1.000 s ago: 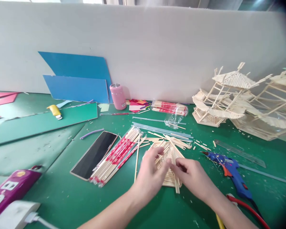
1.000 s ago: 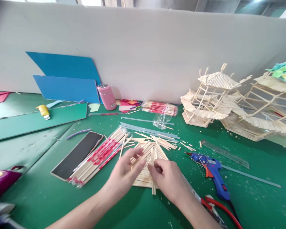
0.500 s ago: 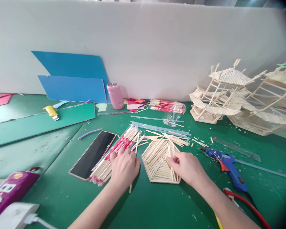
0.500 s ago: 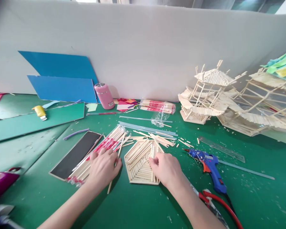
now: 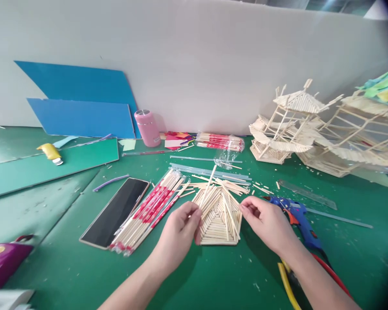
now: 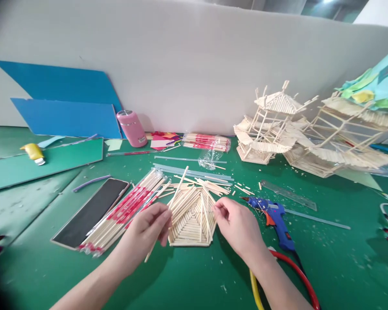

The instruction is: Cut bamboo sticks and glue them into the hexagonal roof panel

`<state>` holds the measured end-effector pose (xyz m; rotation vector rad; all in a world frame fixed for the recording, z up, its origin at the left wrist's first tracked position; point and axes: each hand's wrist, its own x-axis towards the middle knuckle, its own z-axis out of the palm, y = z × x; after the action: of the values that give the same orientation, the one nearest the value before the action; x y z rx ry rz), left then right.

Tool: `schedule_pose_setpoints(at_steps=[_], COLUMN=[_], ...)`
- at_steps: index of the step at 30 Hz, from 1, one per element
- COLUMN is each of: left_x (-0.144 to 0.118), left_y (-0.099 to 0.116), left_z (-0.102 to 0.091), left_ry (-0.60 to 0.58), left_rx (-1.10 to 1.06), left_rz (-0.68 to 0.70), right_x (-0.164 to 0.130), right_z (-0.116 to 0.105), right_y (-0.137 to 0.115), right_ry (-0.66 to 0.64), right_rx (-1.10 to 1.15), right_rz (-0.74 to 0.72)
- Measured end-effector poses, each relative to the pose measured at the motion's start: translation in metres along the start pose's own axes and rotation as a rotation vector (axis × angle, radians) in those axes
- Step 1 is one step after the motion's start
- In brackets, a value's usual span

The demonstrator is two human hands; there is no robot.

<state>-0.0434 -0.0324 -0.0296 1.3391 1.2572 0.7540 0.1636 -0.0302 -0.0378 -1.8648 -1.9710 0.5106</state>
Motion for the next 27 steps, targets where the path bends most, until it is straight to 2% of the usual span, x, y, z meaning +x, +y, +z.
schedule_pose_setpoints(at_steps=[4,8,13,19,27], left_x=[0.015,0.025,0.027,0.021,0.015], left_y=[0.010,0.008,-0.002,-0.002,-0.001], left_z=[0.021,0.032,0.036,0.037,0.036], left_ry=[-0.041,-0.088,-0.134,-0.132,-0.193], left_rx=[-0.558,-0.807,-0.891,-0.931,-0.991], left_rz=[-0.115,-0.196,-0.248,-0.295,-0.289], right_x=[0.000,0.004,0.005,-0.004,-0.009], right_z=[0.012,0.019,0.008,0.002,0.011], right_y=[-0.002,-0.008,-0.013,-0.033,-0.042], right_ry=[-0.101,-0.101,-0.094,-0.096,-0.089], right_rx=[-0.060,-0.085,-0.008,0.456,0.480], right_rz=[0.021,0.045,0.041,0.020,0.026])
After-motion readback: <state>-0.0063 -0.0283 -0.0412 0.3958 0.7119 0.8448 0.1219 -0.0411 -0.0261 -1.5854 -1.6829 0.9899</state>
